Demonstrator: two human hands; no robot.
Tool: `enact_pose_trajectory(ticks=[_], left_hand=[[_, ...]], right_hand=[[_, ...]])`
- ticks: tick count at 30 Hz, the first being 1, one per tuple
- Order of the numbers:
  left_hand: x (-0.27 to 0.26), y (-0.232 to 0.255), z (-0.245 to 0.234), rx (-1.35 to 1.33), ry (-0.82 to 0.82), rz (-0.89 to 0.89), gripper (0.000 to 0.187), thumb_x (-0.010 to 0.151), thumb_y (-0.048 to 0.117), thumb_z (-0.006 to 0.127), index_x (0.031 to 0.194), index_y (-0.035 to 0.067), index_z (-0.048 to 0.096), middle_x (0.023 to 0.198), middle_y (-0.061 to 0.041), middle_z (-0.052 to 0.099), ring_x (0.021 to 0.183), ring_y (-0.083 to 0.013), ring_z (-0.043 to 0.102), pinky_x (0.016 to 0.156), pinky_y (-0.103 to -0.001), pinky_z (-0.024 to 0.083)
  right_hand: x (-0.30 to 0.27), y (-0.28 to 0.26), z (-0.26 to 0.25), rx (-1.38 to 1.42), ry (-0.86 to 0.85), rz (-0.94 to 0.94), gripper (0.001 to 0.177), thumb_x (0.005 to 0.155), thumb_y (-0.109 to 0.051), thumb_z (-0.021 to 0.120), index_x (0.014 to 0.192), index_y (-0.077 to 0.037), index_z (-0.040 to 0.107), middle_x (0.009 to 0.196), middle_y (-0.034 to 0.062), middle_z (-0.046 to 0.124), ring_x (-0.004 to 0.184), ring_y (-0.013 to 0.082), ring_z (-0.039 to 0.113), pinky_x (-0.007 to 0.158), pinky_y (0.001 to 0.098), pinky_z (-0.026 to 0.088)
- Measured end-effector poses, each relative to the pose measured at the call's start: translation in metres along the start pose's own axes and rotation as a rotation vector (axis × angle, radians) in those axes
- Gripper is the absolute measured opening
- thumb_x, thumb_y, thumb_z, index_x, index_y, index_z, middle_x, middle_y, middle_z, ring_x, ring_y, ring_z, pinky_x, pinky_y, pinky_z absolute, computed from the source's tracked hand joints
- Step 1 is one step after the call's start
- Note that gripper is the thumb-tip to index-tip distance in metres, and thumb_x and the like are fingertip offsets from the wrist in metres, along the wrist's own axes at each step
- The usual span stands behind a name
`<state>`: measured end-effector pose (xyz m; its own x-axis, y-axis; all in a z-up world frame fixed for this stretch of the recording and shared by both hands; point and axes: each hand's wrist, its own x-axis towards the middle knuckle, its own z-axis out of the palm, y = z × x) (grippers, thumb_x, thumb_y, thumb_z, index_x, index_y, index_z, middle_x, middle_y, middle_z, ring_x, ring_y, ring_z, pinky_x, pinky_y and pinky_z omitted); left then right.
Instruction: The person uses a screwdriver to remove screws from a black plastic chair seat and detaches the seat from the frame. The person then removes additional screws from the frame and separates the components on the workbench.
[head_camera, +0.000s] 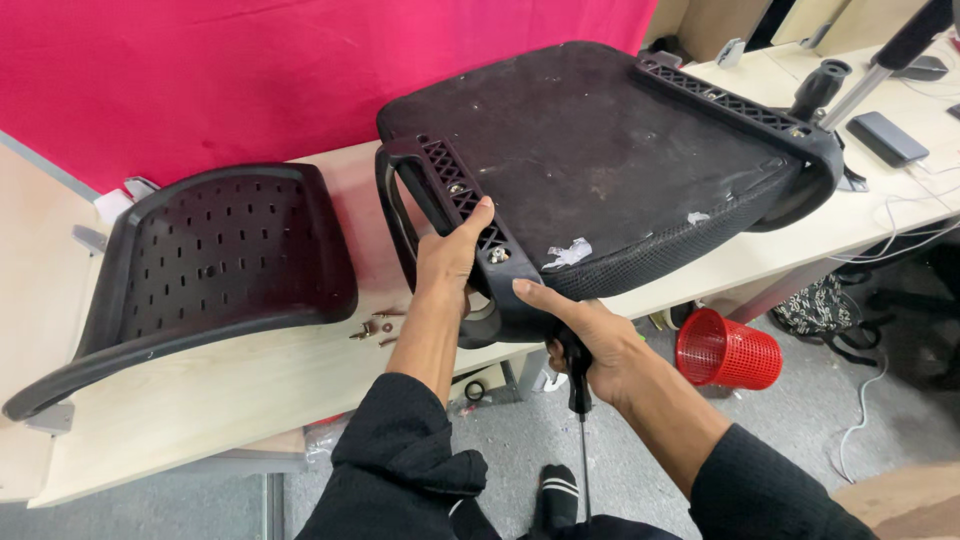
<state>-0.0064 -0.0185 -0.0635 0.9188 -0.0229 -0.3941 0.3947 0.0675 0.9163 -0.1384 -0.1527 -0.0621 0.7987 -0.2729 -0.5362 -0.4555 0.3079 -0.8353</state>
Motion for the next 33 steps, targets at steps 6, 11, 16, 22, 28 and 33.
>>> enact_pose_trajectory(ticks=[6,11,16,22,28,33], left_hand=[[0.000,-0.013,0.001,-0.044,-0.081,0.028,0.063,0.071,0.048,0.082,0.109,-0.002,0.077,0.107,-0.015,0.076,0.092,-0.0267,0.073,0.077,-0.038,0.056],[-0.013,-0.003,-0.007,0.278,-0.017,0.026,0.071,0.084,0.059,0.075,0.104,-0.009,0.075,0.101,-0.019,0.075,0.087,-0.0250,0.073,0.078,-0.038,0.057],[-0.052,0.010,-0.018,0.792,0.148,0.698,0.038,0.094,0.038,0.072,0.105,0.002,0.077,0.097,-0.020,0.075,0.092,-0.0358,0.069,0.084,-0.045,0.053],[-0.073,0.027,-0.029,0.705,-0.193,1.039,0.017,0.083,0.014,0.076,0.096,0.004,0.079,0.092,-0.010,0.073,0.083,-0.0258,0.074,0.075,-0.035,0.057],[-0.068,0.032,-0.032,0.946,-0.264,1.308,0.011,0.088,0.013,0.073,0.089,0.002,0.075,0.085,-0.012,0.069,0.085,-0.0274,0.069,0.075,-0.038,0.054],[-0.054,0.042,-0.036,1.100,-0.330,1.504,0.016,0.089,0.015,0.071,0.085,0.002,0.062,0.084,-0.010,0.065,0.086,-0.0265,0.069,0.076,-0.037,0.053]], right_hand=[[0.003,0.015,0.005,0.117,0.007,-0.080,0.044,0.066,-0.039,0.088,0.081,-0.003,0.068,0.064,0.0042,0.060,0.046,0.0112,0.050,0.042,0.0254,0.038],[0.007,0.016,-0.001,0.105,-0.044,-0.135,0.039,0.067,-0.037,0.086,0.073,-0.004,0.066,0.055,0.0051,0.057,0.039,0.0130,0.045,0.039,0.0263,0.034],[0.008,0.007,-0.001,0.065,0.010,-0.152,0.036,0.066,-0.034,0.087,0.071,-0.003,0.068,0.056,0.0038,0.060,0.039,0.0106,0.044,0.038,0.0245,0.031],[0.005,0.002,0.002,0.013,0.051,-0.165,0.042,0.063,-0.036,0.088,0.069,0.000,0.066,0.054,0.0064,0.059,0.037,0.0113,0.043,0.037,0.0227,0.030],[0.005,0.005,0.001,0.028,0.023,-0.173,0.042,0.063,-0.037,0.087,0.068,-0.001,0.066,0.052,0.0068,0.058,0.036,0.0121,0.043,0.037,0.0224,0.031],[0.006,0.002,0.005,0.019,0.044,-0.155,0.045,0.064,-0.038,0.088,0.069,0.001,0.067,0.056,0.0077,0.058,0.039,0.0123,0.044,0.037,0.0232,0.031]])
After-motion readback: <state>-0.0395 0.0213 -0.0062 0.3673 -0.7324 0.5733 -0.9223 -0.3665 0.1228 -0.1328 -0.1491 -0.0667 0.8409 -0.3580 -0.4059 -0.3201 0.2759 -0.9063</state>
